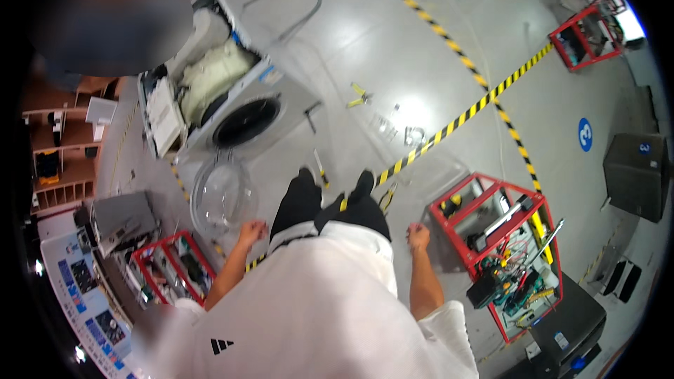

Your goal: The person manipulates the rubber door seal of a washing machine by hand, pressing and tucking the edges into the circular metal frame.

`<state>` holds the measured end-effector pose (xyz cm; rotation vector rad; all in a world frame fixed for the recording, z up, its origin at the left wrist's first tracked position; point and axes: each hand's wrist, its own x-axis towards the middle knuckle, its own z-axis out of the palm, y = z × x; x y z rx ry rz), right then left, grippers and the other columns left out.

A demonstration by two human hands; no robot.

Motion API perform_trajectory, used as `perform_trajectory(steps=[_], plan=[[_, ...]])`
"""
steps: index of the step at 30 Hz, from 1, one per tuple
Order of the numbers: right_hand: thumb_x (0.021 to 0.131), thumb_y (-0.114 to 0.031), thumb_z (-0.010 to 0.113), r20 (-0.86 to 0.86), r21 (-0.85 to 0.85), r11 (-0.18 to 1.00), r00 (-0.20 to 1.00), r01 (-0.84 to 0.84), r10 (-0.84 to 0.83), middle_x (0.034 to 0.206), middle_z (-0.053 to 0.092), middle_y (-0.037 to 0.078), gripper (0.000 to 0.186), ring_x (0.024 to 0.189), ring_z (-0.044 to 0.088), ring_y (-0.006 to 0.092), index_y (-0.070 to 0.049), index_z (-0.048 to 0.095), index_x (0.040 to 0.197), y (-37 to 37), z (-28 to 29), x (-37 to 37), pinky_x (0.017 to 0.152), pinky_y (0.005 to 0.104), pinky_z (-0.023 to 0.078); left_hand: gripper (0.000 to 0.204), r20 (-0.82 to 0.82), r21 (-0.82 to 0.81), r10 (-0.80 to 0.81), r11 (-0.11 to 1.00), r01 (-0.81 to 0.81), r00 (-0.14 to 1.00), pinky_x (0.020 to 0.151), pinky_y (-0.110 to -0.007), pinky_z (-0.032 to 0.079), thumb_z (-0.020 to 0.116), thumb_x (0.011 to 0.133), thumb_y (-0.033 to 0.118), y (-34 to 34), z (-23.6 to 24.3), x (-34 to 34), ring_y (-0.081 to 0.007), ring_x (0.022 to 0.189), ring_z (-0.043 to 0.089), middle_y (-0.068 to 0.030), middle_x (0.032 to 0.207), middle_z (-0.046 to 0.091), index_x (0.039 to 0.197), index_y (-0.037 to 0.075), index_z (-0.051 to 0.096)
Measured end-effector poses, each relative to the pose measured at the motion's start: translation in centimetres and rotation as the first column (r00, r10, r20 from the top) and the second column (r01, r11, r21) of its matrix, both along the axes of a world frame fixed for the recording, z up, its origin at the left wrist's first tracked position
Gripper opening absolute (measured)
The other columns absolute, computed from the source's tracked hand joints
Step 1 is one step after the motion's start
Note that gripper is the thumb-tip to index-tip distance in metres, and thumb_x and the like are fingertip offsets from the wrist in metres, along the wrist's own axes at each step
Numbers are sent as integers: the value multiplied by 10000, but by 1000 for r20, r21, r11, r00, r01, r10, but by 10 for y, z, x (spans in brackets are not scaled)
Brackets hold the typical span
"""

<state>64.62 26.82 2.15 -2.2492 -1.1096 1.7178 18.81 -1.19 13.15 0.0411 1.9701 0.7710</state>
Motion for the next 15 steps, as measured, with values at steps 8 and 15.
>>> perform_trajectory(steps=[8,15], plan=[[895,-173,567,-15,-40,989,989,146,-146,672,639,73,154,507,594,153,-56,607,803,-4,-34,27,407,294,447,199,-3,-168,-58,984,56,998,471,-307,498,574,867,186,0,-24,17,-172,556,615,-93,686,647,813,12,653],[893,-172,576,-57,-111,976,979,187,-194,711,659,71,119,561,624,151,-60,603,863,-10,-20,3,451,290,471,336,-2,-135,-295,947,292,956,585,-368,530,510,885,282,27,-28,-12,-210,677,622,-133,851,663,998,-7,638]])
